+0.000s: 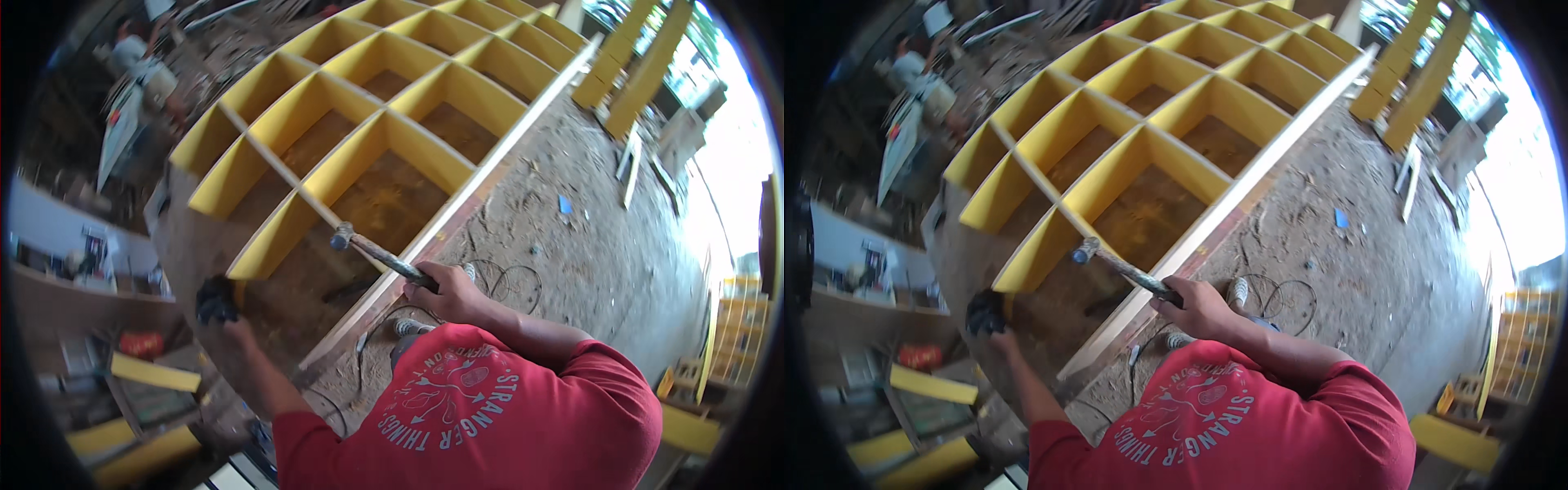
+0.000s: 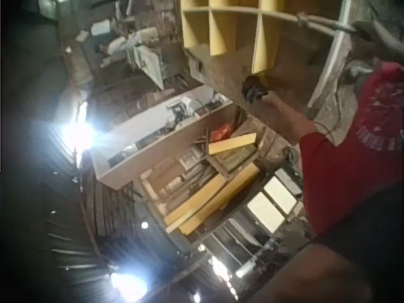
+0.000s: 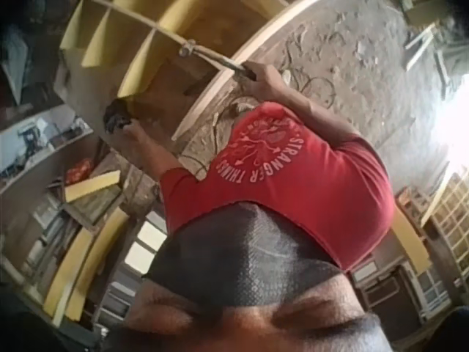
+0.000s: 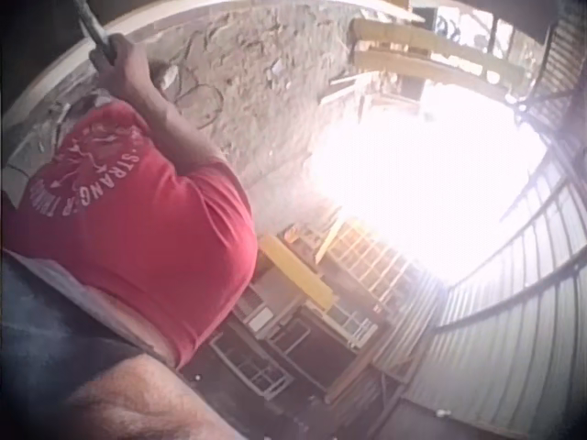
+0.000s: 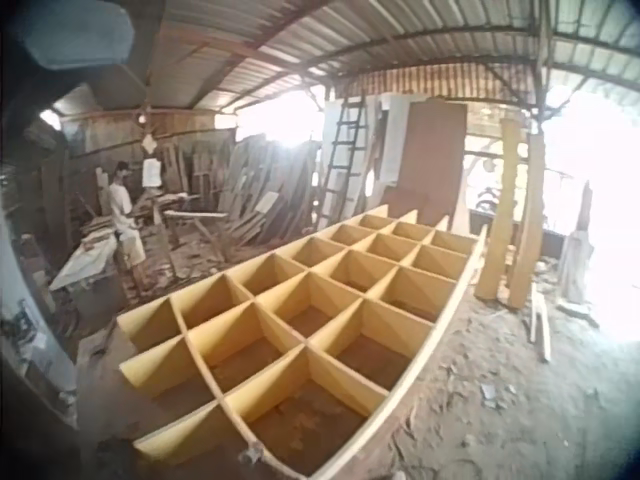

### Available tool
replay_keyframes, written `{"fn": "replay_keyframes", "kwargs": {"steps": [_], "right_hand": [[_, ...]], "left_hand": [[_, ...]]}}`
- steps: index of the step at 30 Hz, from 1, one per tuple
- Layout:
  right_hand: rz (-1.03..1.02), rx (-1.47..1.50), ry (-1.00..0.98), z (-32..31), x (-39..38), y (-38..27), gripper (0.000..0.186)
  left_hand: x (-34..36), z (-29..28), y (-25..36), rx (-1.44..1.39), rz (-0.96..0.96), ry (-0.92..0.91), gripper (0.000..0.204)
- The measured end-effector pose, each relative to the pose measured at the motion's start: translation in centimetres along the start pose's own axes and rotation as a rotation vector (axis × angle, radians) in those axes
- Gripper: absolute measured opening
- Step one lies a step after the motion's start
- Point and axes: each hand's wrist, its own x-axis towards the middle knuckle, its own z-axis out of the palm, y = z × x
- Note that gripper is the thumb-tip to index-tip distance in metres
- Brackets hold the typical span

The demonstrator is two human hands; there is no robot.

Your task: The person assembles a wooden shelf unit by aligning wooden boards along the partitioned frame and driving nails into place using a hammer and pliers.

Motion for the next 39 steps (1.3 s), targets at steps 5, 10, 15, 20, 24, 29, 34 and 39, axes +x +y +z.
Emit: {"fn": "replay_keyframes", "kwargs": {"steps": [5,10,15,20,24,29,34,39], "right_hand": [[0.222,0.188,0.574,-4.7,-2.1,10.0,0.031],[0.277,0.585,0.708,-10.9,-1.6,13.5,0.027],[0.326,0.892,0.954,-14.7,4.5,25.2,0.024],[0.266,0.869,1.124,-17.1,13.1,31.2,0.019],[0.231,0.779,1.324,-19.0,16.9,37.6,0.027],[0.416,0.911,1.666,-20.7,17.9,31.3,0.064],[0.286,0.694,1.184,-18.4,18.1,36.3,0.063],[0.440,0.465,1.868,-21.0,20.0,35.2,0.064]], "left_hand": [[3.0,-0.4,17.0,-0.485,-0.414,-0.040,0.047],[3.5,-15.7,27.1,-0.597,-0.164,0.108,0.052],[-5.7,-22.3,45.8,-0.990,0.117,0.002,0.041],[-9.0,-17.1,50.9,-1.045,0.040,-0.219,0.036],[-18.1,-8.2,60.7,-1.055,-0.023,-0.233,0.040],[-24.3,2.6,59.0,-0.588,0.135,-0.604,0.039],[-26.8,7.8,58.5,-0.259,0.559,-0.465,0.031],[-27.7,6.8,60.5,-0.168,0.579,-0.524,0.030]]}}
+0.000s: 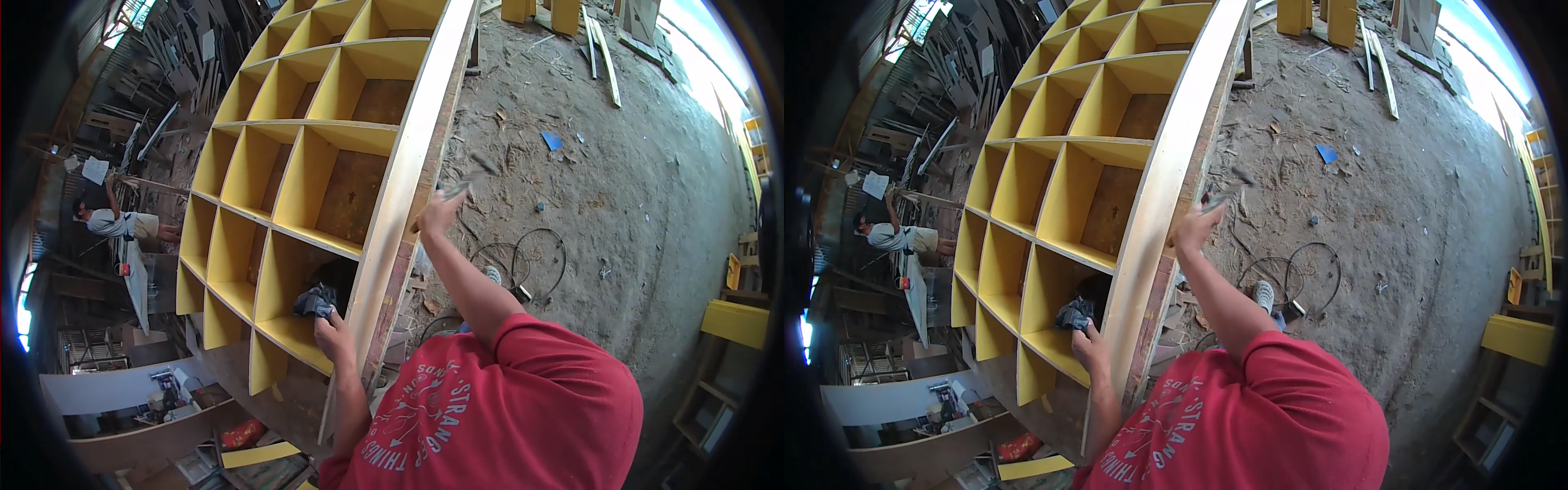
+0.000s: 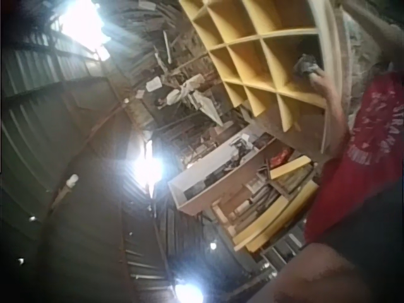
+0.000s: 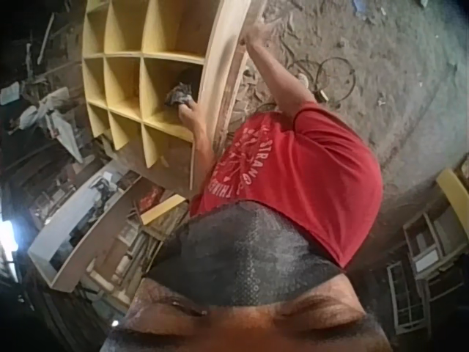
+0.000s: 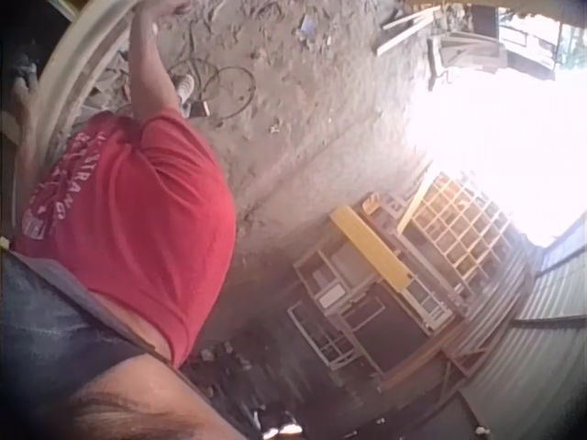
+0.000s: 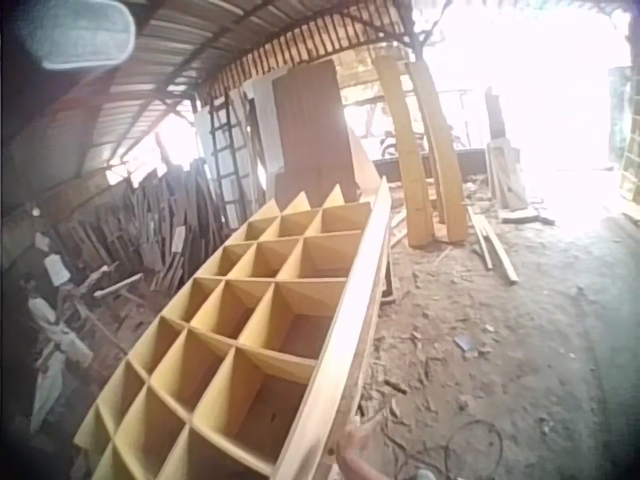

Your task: The person assembles a wooden shelf unit by aligning wooden boards along the partitioned frame and driving nails into place using a hammer and pliers.

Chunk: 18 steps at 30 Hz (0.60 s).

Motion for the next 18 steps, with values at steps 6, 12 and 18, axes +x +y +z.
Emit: {"fn": "replay_keyframes", "kwargs": {"steps": [6,12,18], "right_hand": [[0.181,0.018,-0.569,-1.4,-2.9,0.2,0.065],[0.150,-0.103,-0.451,0.0,-3.1,0.7,0.062],[0.264,-0.122,-0.613,-0.5,-3.6,-1.8,0.067]], "left_hand": [[-0.3,-0.4,-2.0,-0.001,-0.013,0.015,0.030],[-0.2,0.0,-1.2,-0.012,0.004,0.021,0.032],[-0.1,-0.6,-0.9,0.000,0.037,-0.003,0.031]]}}
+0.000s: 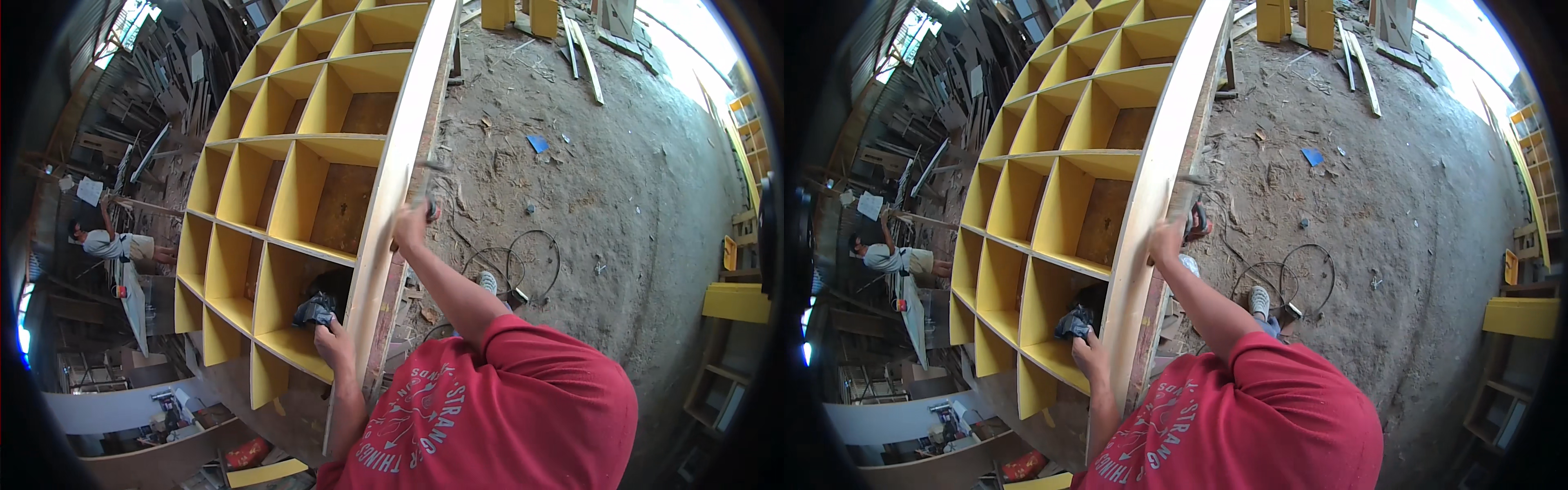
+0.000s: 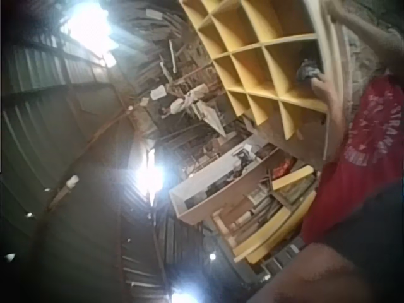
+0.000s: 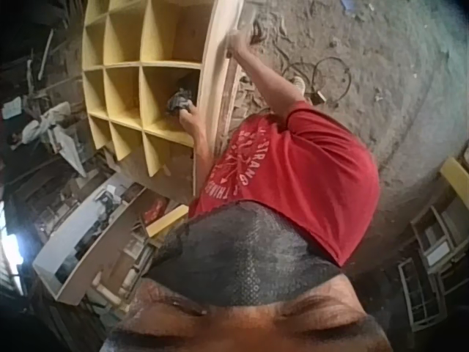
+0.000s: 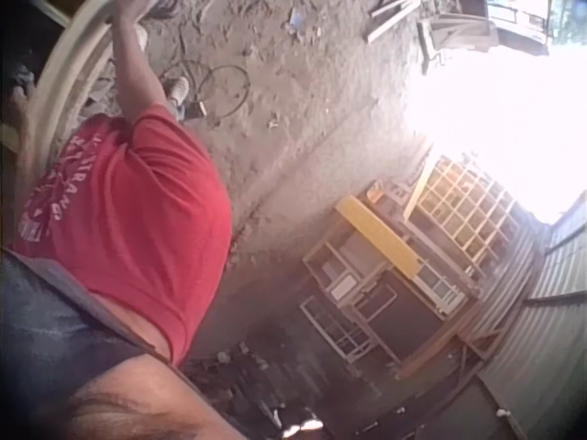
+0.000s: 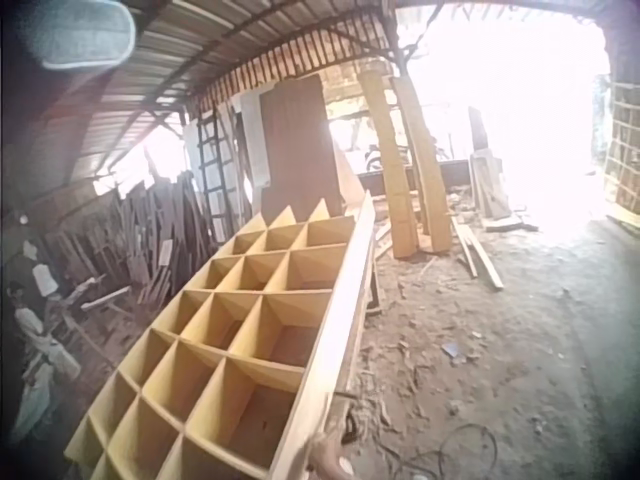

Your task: The person assembles a wooden shelf unit by aligning wooden boards along the partitioned frame and driving nails into place using a hammer and pliers.

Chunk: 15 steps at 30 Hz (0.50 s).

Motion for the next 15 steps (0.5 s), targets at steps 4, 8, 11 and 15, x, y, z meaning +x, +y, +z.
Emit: {"fn": "replay_keyframes", "kwargs": {"steps": [4,8,11,15], "right_hand": [[-0.090,0.098,0.049,-2.0,-0.7,-0.6,0.069],[0.178,0.103,-0.083,-1.5,-3.1,-3.2,0.062],[-0.051,0.114,-0.229,-5.9,2.8,2.0,0.052],[-0.175,0.004,0.001,-8.3,2.7,2.2,0.036]], "left_hand": [[-0.3,-0.1,0.5,-0.048,-0.041,0.016,0.029],[-0.6,0.7,-1.6,-0.045,-0.004,0.052,0.035],[0.0,0.8,-0.1,-0.014,-0.034,-0.003,0.031],[-0.2,-0.2,0.4,-0.020,-0.022,0.021,0.035]]}}
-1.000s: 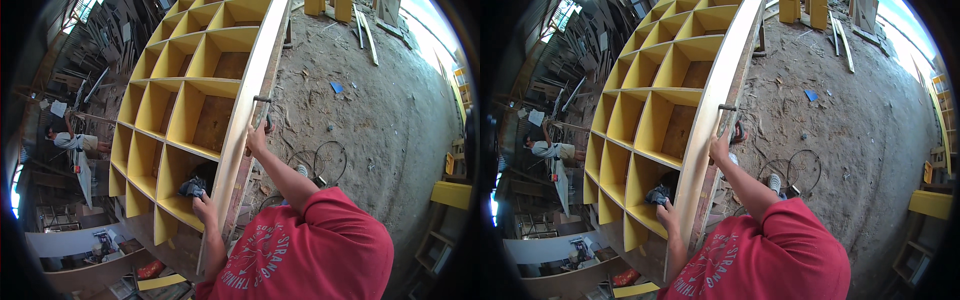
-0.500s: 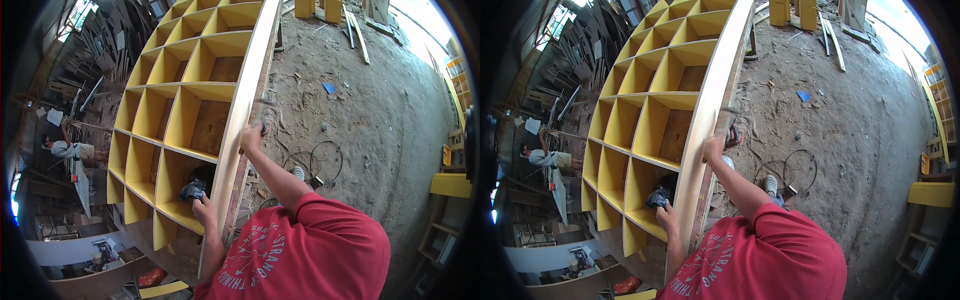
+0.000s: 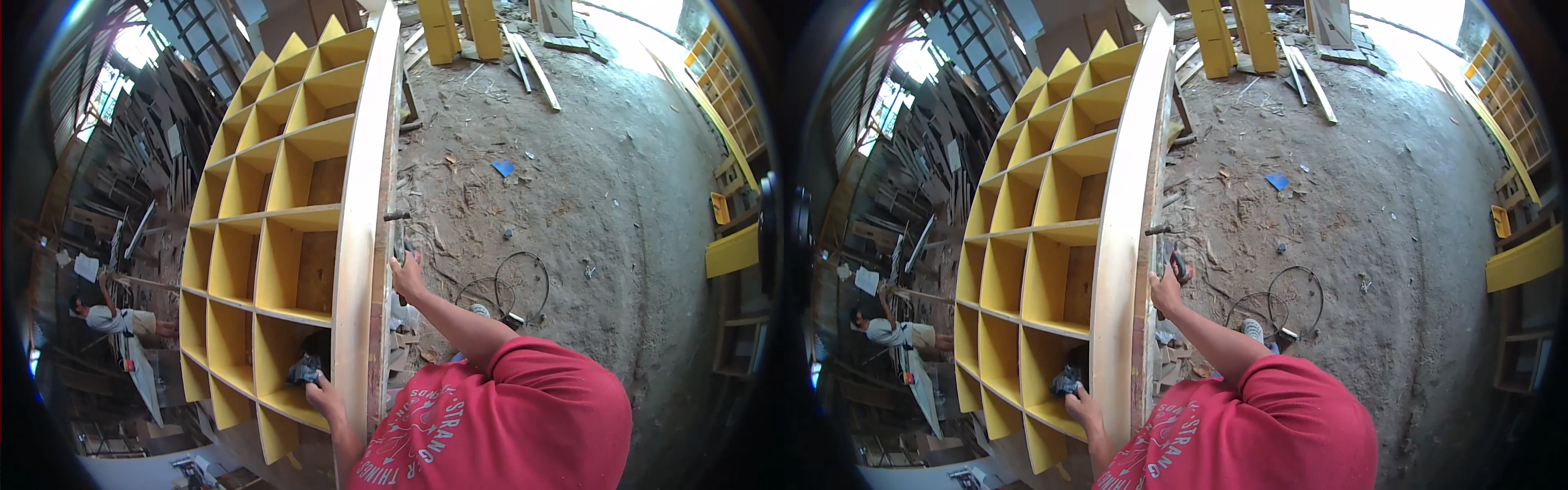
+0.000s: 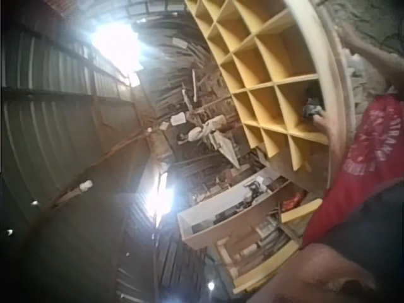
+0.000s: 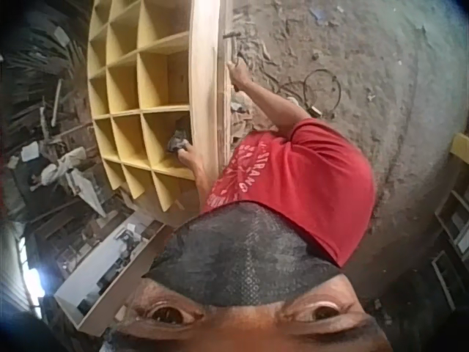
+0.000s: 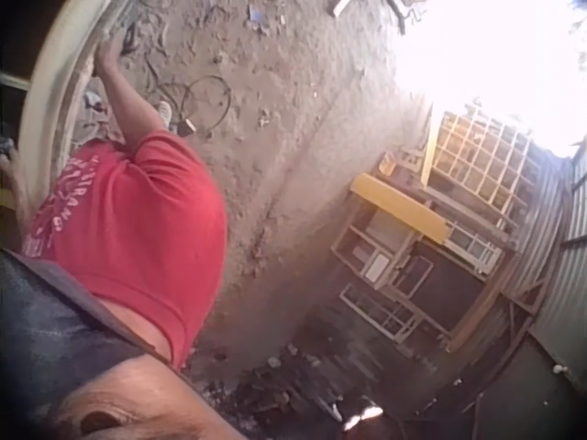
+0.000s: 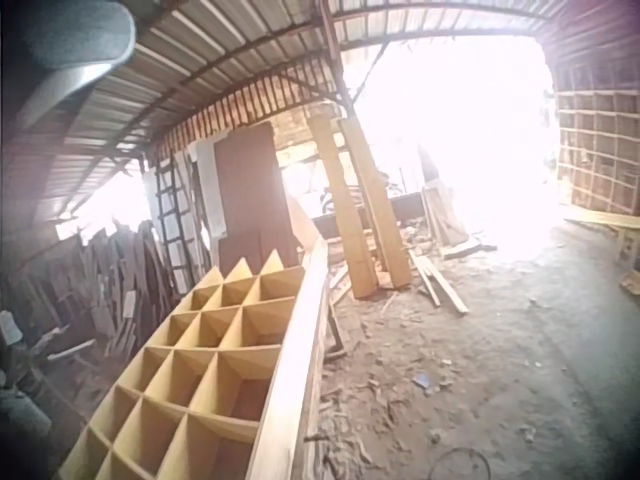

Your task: The person assembles a wooden shelf unit by aligning wooden boards along the partitioned frame and driving nails into place using a hammer and pliers.

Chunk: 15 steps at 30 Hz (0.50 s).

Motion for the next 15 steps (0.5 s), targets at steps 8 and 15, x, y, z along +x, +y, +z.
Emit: {"fn": "replay_keyframes", "kwargs": {"steps": [8,15], "right_hand": [[-0.103,-0.079,-0.143,-11.4,-2.8,-10.3,0.050],[-0.303,-0.003,-0.364,-15.9,-12.2,-22.9,0.055]], "left_hand": [[2.9,-5.1,0.4,-0.632,0.080,0.479,0.053],[3.2,-11.3,13.7,-0.988,0.287,-0.226,0.052]]}}
